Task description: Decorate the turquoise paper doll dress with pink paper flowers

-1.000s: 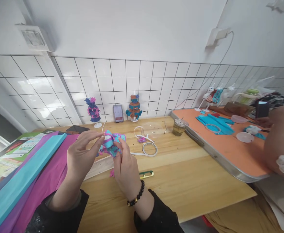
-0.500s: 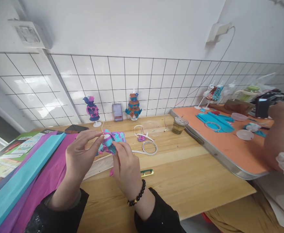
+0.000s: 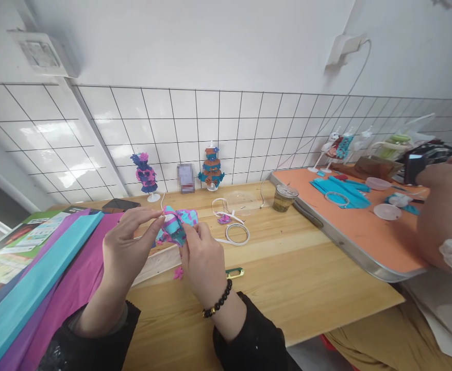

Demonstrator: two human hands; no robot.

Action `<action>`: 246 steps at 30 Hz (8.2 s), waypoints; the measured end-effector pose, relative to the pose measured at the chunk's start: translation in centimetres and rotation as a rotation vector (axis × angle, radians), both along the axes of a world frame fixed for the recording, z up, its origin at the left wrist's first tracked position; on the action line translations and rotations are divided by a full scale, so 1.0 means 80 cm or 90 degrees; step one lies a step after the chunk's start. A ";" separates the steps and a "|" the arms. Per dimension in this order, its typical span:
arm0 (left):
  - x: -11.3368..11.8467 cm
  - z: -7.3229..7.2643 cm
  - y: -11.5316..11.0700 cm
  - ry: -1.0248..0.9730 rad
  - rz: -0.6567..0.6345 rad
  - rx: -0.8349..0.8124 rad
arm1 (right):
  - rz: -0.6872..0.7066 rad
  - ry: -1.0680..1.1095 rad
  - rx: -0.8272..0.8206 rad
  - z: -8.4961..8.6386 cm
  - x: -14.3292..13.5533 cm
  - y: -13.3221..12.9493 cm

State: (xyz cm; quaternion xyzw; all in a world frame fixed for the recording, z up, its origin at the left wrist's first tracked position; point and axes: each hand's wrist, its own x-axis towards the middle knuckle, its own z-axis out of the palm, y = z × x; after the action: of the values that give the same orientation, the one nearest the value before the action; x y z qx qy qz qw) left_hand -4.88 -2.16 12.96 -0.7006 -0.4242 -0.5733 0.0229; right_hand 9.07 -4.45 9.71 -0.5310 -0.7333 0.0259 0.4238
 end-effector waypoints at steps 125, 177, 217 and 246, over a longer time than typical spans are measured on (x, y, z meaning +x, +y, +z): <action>-0.005 -0.009 -0.007 -0.004 0.097 -0.151 | 0.191 0.093 -0.159 0.002 -0.034 0.005; -0.031 0.000 0.019 0.037 0.103 -0.316 | 0.341 0.436 -0.183 -0.027 -0.043 0.056; 0.013 0.057 0.095 0.090 -0.132 -0.322 | 0.231 0.103 -0.021 0.042 0.062 0.146; 0.024 0.046 0.097 0.010 0.044 -0.259 | 0.149 -0.093 -0.193 -0.106 0.107 0.122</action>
State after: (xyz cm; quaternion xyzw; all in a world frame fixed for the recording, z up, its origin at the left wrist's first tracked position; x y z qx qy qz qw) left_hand -2.94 5.59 16.66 -0.6802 -0.5551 -0.4690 -0.0961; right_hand 17.64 5.29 1.24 -0.5003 -0.8065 0.1462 0.2790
